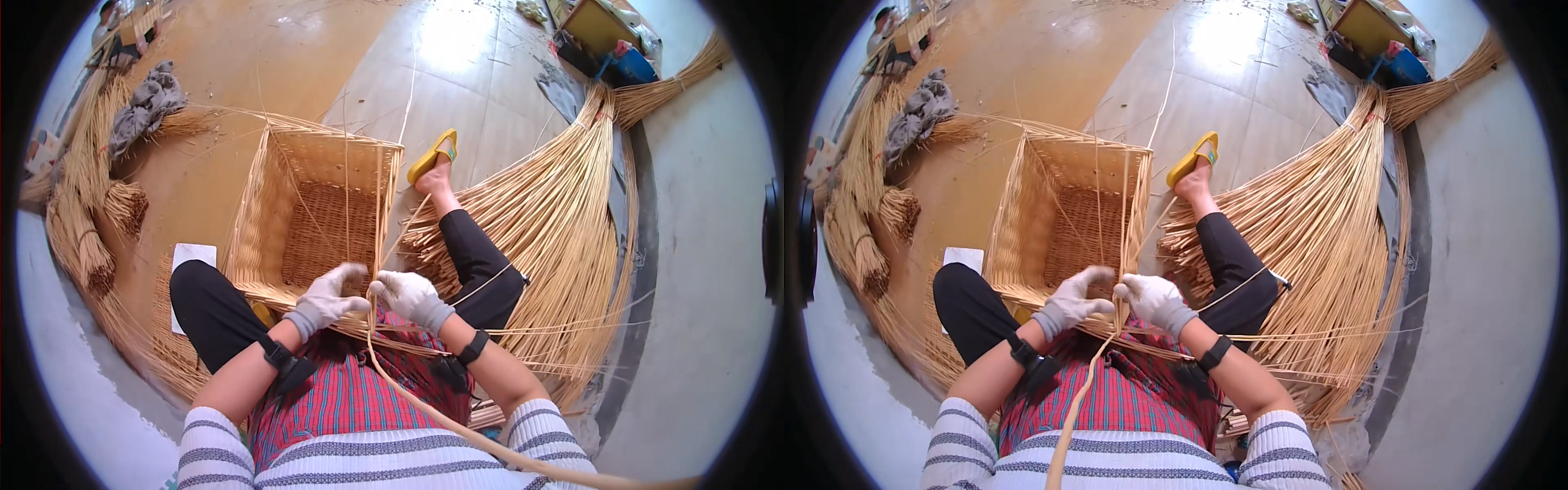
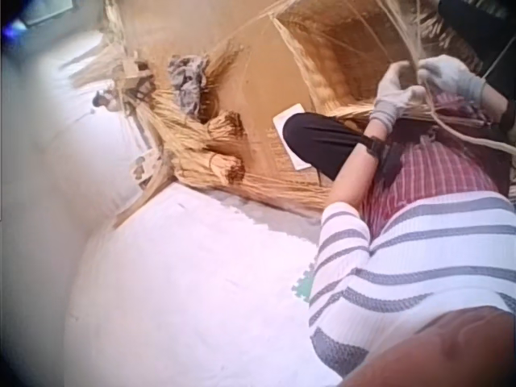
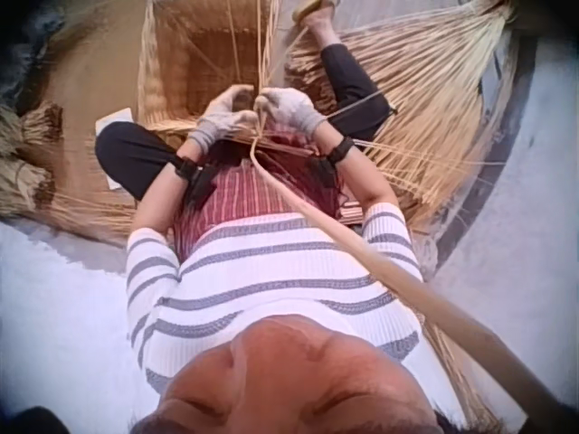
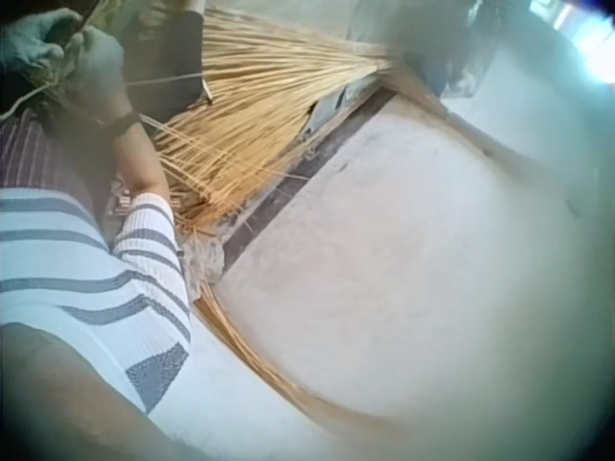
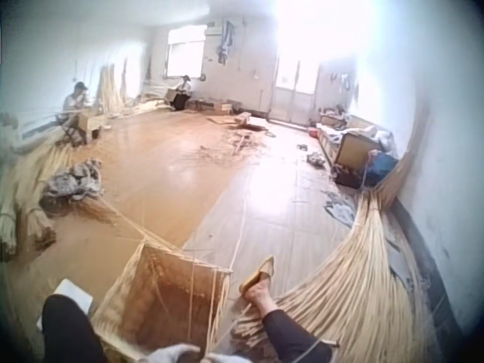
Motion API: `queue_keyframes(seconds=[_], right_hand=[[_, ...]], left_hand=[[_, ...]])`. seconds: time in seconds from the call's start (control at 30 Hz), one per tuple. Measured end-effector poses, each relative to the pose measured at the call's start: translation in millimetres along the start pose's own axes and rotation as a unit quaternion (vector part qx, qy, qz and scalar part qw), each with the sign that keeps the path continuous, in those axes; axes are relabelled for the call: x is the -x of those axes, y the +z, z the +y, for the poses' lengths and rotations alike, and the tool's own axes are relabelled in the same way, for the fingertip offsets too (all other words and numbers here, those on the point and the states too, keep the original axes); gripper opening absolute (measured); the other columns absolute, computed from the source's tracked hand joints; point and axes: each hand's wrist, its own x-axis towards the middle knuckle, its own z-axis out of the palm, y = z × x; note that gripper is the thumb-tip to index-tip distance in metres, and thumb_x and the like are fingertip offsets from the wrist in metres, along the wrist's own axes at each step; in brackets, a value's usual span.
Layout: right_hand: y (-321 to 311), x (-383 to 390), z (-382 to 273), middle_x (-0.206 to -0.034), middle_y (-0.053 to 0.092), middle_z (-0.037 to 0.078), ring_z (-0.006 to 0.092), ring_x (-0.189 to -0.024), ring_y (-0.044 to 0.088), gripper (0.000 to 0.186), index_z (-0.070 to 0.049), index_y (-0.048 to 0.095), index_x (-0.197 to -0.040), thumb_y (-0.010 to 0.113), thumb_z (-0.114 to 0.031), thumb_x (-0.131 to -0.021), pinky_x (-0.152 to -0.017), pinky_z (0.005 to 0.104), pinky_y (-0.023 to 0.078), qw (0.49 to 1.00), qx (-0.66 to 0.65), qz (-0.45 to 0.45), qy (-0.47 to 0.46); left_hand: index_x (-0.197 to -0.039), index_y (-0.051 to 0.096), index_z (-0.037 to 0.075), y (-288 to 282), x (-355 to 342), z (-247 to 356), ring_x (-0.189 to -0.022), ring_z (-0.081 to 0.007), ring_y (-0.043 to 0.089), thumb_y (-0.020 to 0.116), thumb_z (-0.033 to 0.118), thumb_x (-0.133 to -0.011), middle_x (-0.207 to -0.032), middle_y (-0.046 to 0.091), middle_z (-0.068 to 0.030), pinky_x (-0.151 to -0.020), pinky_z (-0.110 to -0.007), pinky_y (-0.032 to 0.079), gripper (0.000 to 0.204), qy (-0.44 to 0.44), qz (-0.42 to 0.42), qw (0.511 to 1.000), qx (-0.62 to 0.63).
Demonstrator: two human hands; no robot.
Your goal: Weaving a basket using long straw materials.
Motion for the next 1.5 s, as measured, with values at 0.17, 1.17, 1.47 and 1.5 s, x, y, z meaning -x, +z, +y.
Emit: queue_keyframes(seconds=[0.17,1.17,1.47,1.5], right_hand=[[-23.2,-19.9,3.8,-0.083,0.070,0.013,0.0342,-0.080,0.070,0.026,-0.014,0.067,-0.095,0.060,-0.039,-0.096,-0.070,0.0450,0.056,0.980,0.128,-0.051,-0.141],[-73.6,-36.5,-2.1,-0.076,0.064,0.010,0.0310,-0.078,0.065,0.031,-0.010,0.061,-0.079,0.074,-0.038,-0.079,-0.071,0.0450,0.051,0.911,0.300,0.199,-0.202],[-43.2,-13.3,-5.6,-0.094,0.071,0.014,0.0319,-0.089,0.069,0.020,-0.006,0.071,-0.104,0.068,-0.004,-0.085,-0.079,0.0408,0.055,0.938,0.052,0.301,-0.164],[-33.1,-9.5,-3.8,-0.096,0.071,0.015,0.0306,-0.091,0.070,0.029,-0.006,0.072,-0.111,0.065,0.002,-0.084,-0.081,0.0386,0.055,0.944,0.006,0.296,-0.146]], left_hand=[[-0.156,0.029,-0.001,36.6,-46.0,-6.9,-0.134,-0.0273,0.053,0.087,0.028,-0.072,-0.144,0.055,-0.0200,-0.114,-0.034,0.040,0.106,0.050,0.116,0.964,-0.234],[-0.148,0.046,0.005,34.9,-48.4,-20.6,-0.125,-0.0375,0.061,0.078,0.034,-0.076,-0.140,0.059,-0.0228,-0.105,-0.040,0.048,0.084,0.014,0.105,0.985,-0.133],[-0.109,0.066,0.008,20.0,-52.1,32.2,-0.088,-0.0166,0.062,0.061,0.028,-0.102,-0.093,0.066,-0.0119,-0.080,-0.034,0.051,0.021,0.038,0.067,0.988,-0.133],[-0.102,0.067,0.005,24.1,-53.7,28.0,-0.081,-0.0118,0.057,0.054,0.026,-0.107,-0.081,0.064,-0.0072,-0.078,-0.030,0.050,0.025,0.065,0.085,0.988,-0.113]])
